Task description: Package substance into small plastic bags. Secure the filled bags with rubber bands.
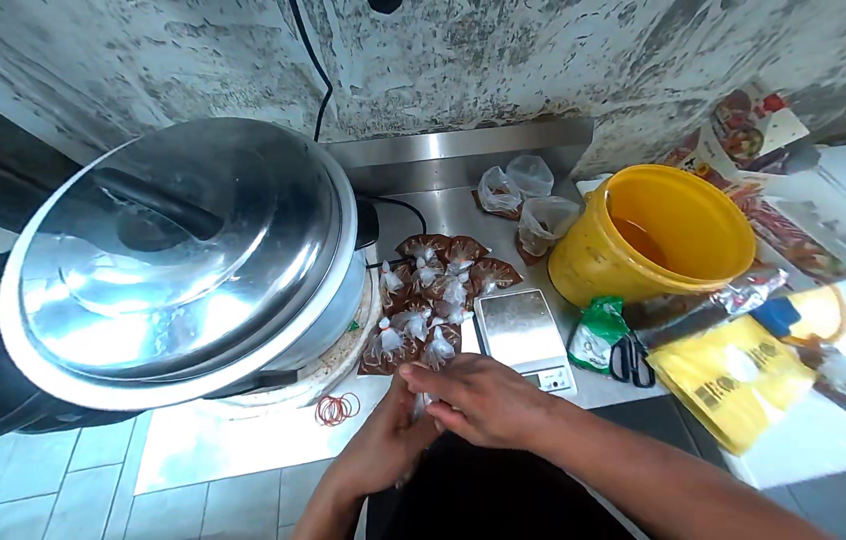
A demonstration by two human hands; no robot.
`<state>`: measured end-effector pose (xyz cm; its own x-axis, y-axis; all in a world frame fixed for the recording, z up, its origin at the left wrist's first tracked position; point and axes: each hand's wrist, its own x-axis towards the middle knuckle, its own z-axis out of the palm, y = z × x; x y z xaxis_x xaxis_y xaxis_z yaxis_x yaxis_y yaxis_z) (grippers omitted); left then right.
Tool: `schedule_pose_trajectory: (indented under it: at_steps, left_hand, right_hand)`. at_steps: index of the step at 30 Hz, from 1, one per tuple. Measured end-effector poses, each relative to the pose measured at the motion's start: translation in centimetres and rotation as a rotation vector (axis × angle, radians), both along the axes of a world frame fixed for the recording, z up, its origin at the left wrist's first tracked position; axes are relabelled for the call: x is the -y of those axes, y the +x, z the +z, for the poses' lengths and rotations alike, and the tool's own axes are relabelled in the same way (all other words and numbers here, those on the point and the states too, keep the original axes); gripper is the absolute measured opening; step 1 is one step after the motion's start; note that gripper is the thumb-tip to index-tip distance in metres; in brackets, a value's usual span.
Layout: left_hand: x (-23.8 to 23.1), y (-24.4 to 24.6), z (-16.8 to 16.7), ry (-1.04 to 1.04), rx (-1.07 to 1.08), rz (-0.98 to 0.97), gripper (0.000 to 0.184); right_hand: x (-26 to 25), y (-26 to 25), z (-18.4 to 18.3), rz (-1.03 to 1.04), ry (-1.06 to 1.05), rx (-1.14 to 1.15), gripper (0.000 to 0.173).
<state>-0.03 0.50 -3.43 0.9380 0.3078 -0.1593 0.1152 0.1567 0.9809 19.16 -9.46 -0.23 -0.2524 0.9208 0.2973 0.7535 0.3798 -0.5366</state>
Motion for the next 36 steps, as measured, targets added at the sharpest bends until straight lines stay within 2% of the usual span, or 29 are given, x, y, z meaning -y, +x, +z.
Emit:
schedule_pose_trajectory:
  at_steps: [3,5,7,10,14,17,20,25,28,30,32,34,36]
  left_hand:
    - [0.4,-0.1,0.4,-0.008,-0.006,0.02,0.074]
    - [0.8,-0.1,0.4,0.024,0.056,0.097,0.075]
    - [1.6,0.1,0.1,0.132,0.141,0.255,0.057]
    - [2.0,0.3,-0.9,0.441,0.229,0.481,0.023]
    - [1.8,0.7,-0.7,0.579,0.374,0.555,0.011]
    - [2.0,0.7,-0.4,0.495,0.382,0.518,0.009]
    - [2.5,1.0,-0.4,0.328,0.345,0.524,0.013]
    - [2.8,1.5,0.2,-0.067,0.294,0.686,0.008]
    - [2.3,1.0,-0.2,-0.127,0.356,0.589,0.009]
    - [2.2,0.7,-0.4,0.028,0.343,0.423,0.007]
    - [2.0,1.0,-0.7,0.294,0.283,0.256,0.01]
    - [2.3,1.5,-1.5,0.529,0.213,0.223,0.013]
    - [2.5,1.8,-2.2,0.631,0.163,0.292,0.017]
  right_hand:
    - [-0.5,0.0,0.4,0.042,-0.048,-0.013,0.048]
    - [-0.6,0.0,0.5,0.002,-0.042,-0.087,0.043]
    - [-0.4,-0.1,0.2,-0.103,0.005,-0.168,0.037]
    - [-0.2,-0.5,-0.1,-0.216,0.073,-0.255,0.034]
    - [0.2,-0.9,0.3,-0.241,0.09,-0.311,0.038]
    - [0.3,-0.9,1.1,-0.219,-0.092,-0.401,0.052]
    - [0.4,-0.9,1.4,-0.25,-0.309,-0.554,0.041]
    - [2.1,-0.3,-0.6,-0.287,-0.316,-0.684,0.022]
    - [2.6,1.3,-1.0,-0.327,-0.509,-0.696,0.02]
    - [2.1,2.2,-1.0,-0.428,-0.697,-0.793,0.018]
    - [1.3,2.0,-0.5,-0.509,-0.847,-0.891,0.02]
    - [0.7,1.2,0.7,-0.501,-0.912,-0.768,0.024]
    - [0.4,0.5,2.0,-0.472,-0.872,-0.574,0.024]
